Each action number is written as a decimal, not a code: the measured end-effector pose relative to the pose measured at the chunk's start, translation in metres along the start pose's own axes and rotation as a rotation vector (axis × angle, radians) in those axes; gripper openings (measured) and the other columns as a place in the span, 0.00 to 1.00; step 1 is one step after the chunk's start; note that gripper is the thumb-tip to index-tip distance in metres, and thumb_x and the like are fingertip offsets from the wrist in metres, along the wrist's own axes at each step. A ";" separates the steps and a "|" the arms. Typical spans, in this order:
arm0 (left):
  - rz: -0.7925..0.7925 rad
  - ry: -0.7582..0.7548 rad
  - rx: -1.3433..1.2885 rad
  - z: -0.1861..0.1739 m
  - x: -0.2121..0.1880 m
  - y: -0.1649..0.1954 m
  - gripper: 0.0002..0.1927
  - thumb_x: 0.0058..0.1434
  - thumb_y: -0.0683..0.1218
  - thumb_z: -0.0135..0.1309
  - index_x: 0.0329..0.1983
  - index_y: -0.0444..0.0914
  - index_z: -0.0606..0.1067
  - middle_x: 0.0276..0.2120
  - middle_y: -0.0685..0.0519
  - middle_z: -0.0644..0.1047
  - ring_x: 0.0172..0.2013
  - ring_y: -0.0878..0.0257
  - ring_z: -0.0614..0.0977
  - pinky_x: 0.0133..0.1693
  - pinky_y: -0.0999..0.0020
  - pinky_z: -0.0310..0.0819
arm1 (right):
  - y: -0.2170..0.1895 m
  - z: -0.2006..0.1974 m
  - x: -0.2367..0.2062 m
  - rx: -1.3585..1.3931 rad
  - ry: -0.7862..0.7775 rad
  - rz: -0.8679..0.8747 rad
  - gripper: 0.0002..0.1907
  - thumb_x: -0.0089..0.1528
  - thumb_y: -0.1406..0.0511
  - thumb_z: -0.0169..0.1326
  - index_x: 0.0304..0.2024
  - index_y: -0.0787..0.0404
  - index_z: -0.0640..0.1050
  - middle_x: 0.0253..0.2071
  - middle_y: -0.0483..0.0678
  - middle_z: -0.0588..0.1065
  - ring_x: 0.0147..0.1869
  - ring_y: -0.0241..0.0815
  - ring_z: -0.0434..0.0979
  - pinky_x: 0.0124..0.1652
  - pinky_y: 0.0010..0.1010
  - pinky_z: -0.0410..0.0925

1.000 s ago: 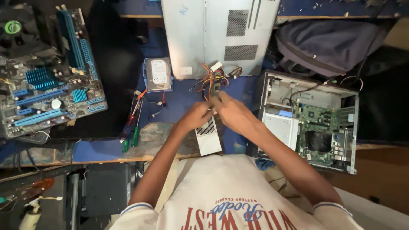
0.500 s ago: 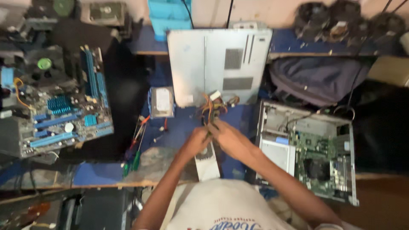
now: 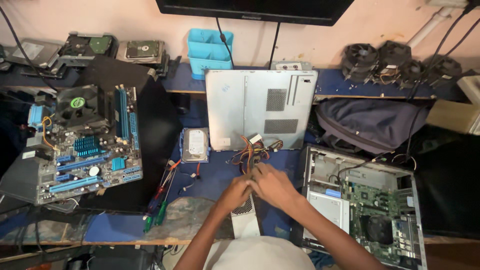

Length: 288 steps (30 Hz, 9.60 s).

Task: The person removes screws from a power supply unit using a screwdriver, then installs the power supply into a computer case and secures it with screws. The person also handles the power supply cables and positions the case on the workbench.

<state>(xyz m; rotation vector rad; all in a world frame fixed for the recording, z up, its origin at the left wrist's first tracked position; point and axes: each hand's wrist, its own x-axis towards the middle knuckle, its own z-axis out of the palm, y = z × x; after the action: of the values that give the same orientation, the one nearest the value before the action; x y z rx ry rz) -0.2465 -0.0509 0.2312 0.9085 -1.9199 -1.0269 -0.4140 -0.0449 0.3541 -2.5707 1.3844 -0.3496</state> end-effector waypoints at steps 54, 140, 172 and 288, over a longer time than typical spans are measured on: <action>-0.021 -0.038 -0.027 0.009 -0.007 -0.033 0.08 0.60 0.35 0.52 0.44 0.29 0.72 0.40 0.35 0.78 0.44 0.36 0.79 0.45 0.50 0.74 | -0.014 -0.002 -0.017 0.168 0.016 -0.099 0.27 0.53 0.76 0.53 0.56 0.71 0.69 0.55 0.62 0.70 0.55 0.62 0.74 0.50 0.44 0.72; -0.168 0.059 0.297 -0.017 -0.127 -0.141 0.60 0.38 0.65 0.71 0.69 0.30 0.61 0.62 0.35 0.66 0.62 0.38 0.66 0.61 0.46 0.63 | -0.010 0.085 0.103 0.036 -0.974 0.776 0.17 0.60 0.57 0.56 0.36 0.66 0.81 0.32 0.63 0.79 0.39 0.67 0.81 0.40 0.55 0.74; -0.081 0.244 0.212 -0.027 -0.139 -0.164 0.59 0.35 0.59 0.74 0.67 0.30 0.62 0.60 0.37 0.66 0.61 0.35 0.67 0.64 0.42 0.61 | -0.014 0.100 0.077 0.566 -0.747 1.482 0.16 0.69 0.58 0.51 0.40 0.66 0.77 0.19 0.42 0.65 0.13 0.30 0.54 0.12 0.24 0.44; -0.756 1.071 0.164 0.044 -0.386 0.214 0.53 0.46 0.44 0.68 0.76 0.33 0.60 0.65 0.43 0.67 0.66 0.50 0.69 0.69 0.56 0.60 | -0.086 0.239 -0.140 0.037 0.140 0.276 0.27 0.54 0.52 0.61 0.44 0.69 0.78 0.52 0.60 0.74 0.61 0.57 0.67 0.59 0.60 0.52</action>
<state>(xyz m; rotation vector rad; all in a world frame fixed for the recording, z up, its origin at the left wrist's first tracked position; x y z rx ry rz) -0.1576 0.3795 0.2909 1.8672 -0.7477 -0.5237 -0.3489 0.1348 0.1355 -2.3219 1.7369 -0.5091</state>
